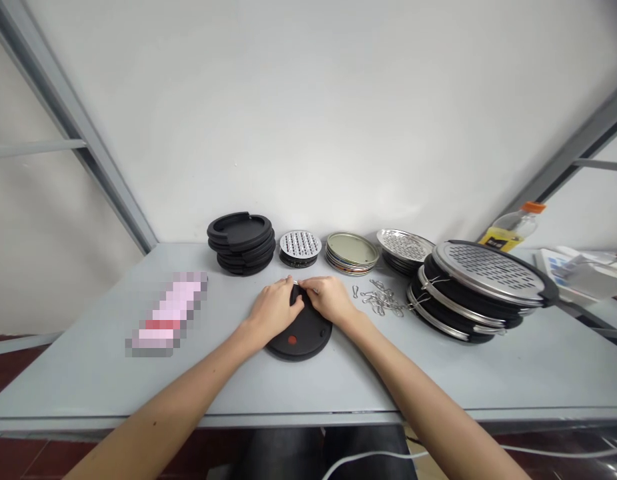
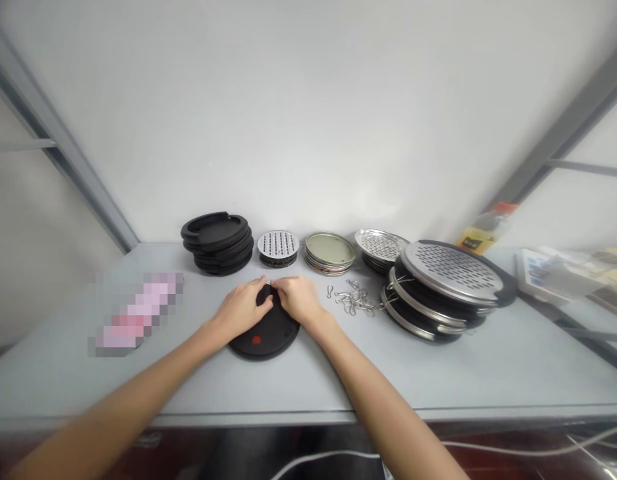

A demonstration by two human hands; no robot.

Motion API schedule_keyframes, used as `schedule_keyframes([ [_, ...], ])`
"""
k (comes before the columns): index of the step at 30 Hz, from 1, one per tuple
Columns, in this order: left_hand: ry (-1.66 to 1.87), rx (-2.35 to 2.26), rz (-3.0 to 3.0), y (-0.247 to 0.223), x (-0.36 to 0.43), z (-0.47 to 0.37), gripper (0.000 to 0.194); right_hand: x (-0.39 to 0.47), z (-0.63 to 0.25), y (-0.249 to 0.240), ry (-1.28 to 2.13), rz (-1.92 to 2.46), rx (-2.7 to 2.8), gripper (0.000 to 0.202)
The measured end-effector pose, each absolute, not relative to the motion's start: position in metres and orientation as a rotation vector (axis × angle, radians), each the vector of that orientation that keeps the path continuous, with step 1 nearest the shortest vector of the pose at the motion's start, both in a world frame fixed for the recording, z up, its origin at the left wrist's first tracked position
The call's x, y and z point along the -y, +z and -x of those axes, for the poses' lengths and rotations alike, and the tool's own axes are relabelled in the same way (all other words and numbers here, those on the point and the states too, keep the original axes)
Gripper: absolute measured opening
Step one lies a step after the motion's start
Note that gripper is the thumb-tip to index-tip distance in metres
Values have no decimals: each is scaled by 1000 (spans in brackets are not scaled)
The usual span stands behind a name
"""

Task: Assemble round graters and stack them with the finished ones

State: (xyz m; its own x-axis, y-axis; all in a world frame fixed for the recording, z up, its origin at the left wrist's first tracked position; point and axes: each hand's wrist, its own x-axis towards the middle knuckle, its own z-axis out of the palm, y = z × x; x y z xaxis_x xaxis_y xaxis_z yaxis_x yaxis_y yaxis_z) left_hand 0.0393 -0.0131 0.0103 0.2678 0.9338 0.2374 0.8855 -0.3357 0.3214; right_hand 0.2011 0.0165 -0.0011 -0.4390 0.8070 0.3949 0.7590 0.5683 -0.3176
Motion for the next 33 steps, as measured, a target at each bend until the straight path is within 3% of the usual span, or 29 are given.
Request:
schedule_keyframes([
  [21,645,-1865,-2345,16,15,-40,28,-16,-201,-2,169,1172,2291,32],
  [33,573,-1834,-2407,18,18,-40,37,-18,-204,-8,277,1100,2179,33],
])
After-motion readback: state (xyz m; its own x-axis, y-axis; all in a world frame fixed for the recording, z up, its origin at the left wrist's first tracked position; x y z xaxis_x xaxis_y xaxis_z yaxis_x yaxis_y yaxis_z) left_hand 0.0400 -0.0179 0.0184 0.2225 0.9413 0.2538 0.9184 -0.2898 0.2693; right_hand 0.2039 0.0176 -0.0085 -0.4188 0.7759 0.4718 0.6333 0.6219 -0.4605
